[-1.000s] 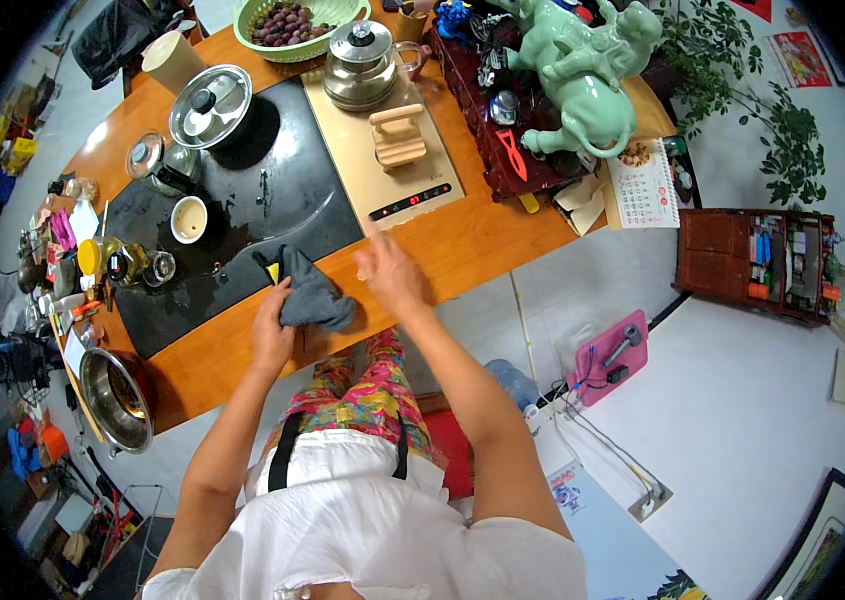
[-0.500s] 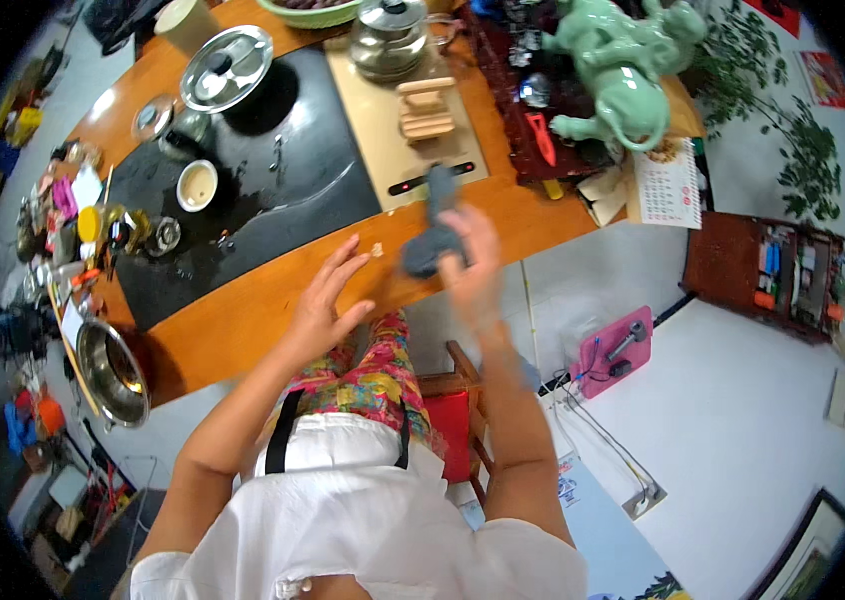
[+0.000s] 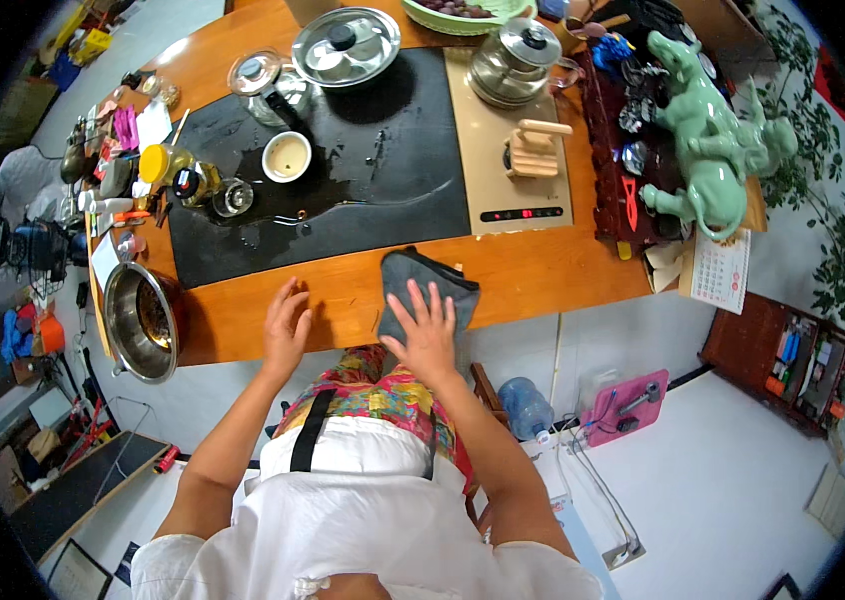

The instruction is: The person wipes the surface of a wooden table with a cloth, moves a kettle and several small cups, and later empties the contents of a metal bowl into a small bucket.

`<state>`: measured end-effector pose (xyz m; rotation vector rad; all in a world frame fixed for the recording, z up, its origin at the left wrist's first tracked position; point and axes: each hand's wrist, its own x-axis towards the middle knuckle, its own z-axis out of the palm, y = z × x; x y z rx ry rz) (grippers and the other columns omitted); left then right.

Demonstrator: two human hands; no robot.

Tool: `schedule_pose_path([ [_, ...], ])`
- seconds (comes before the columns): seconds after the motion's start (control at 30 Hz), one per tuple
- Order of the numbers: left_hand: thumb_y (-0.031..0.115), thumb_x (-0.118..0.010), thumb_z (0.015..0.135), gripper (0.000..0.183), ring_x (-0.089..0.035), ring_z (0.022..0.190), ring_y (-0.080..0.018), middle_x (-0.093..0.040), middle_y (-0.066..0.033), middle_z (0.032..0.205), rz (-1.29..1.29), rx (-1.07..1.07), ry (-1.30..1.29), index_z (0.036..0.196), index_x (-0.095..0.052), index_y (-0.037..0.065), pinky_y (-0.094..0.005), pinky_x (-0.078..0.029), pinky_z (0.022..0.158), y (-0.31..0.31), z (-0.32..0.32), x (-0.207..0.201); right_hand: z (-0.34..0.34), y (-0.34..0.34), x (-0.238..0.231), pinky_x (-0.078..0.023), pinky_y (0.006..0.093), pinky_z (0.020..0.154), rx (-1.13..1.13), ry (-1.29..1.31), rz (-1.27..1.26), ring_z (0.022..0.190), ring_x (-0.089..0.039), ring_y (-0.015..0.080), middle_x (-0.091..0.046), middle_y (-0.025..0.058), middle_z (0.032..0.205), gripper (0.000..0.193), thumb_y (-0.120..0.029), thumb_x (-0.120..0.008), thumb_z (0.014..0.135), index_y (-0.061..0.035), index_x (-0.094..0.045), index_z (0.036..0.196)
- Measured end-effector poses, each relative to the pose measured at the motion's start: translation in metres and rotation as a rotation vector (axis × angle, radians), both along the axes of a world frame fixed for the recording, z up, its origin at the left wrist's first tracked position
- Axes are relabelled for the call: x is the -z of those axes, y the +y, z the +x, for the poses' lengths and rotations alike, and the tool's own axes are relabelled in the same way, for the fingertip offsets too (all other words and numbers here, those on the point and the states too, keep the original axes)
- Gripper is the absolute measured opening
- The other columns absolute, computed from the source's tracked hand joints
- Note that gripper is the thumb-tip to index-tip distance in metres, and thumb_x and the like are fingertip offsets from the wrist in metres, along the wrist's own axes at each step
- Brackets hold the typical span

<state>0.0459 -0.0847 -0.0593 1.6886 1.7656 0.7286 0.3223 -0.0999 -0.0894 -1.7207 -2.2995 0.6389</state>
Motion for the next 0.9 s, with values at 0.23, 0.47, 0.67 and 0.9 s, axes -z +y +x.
schedule_pose_path([
  [0.23,0.008,-0.067,0.091,0.029,-0.054,0.129,-0.0361,-0.055,-0.0182,0.143,-0.022,-0.072,-0.069,0.119,-0.065,0.001,-0.0417,-0.042,0.109,0.012,-0.011,-0.009,-0.049,0.177,0.013,-0.017,0.0625,0.118,0.246,-0.029,0.271,0.149,-0.025,0.0425,-0.032,0.0181,0.161,0.075,-0.051,-0.069,0.086,-0.0212,-0.045,0.151],
  [0.47,0.012,-0.071,0.089,0.061,-0.048,0.133,-0.0379,-0.051,-0.0212,0.144,0.107,-0.161,-0.077,0.144,-0.045,0.0,-0.0425,-0.038,0.112,0.1,-0.009,-0.023,-0.061,0.26,0.014,-0.018,0.0628,0.118,0.206,-0.096,0.199,0.15,-0.024,0.0405,-0.031,0.0137,0.162,0.066,-0.047,-0.065,0.09,-0.0255,-0.047,0.15],
  [0.67,0.019,-0.083,0.078,0.092,-0.039,0.141,-0.0425,-0.037,-0.0265,0.153,0.264,-0.154,0.127,0.153,-0.032,0.003,-0.0457,-0.035,0.115,0.185,-0.017,0.001,-0.074,0.206,0.001,-0.025,0.0587,0.117,-0.067,-0.024,0.154,0.147,-0.033,0.0345,-0.042,0.0073,0.157,0.047,-0.036,-0.063,0.094,-0.0241,-0.058,0.139],
  [0.9,0.021,-0.088,0.071,0.104,-0.039,0.14,-0.0446,-0.035,-0.0268,0.154,0.193,-0.058,0.243,0.157,-0.031,0.014,-0.0482,-0.038,0.112,0.223,-0.013,0.015,-0.075,0.205,0.003,-0.024,0.0566,0.117,0.061,0.063,0.115,0.147,-0.034,0.0321,-0.045,0.0053,0.155,0.043,-0.032,-0.061,0.097,-0.0216,-0.058,0.138],
])
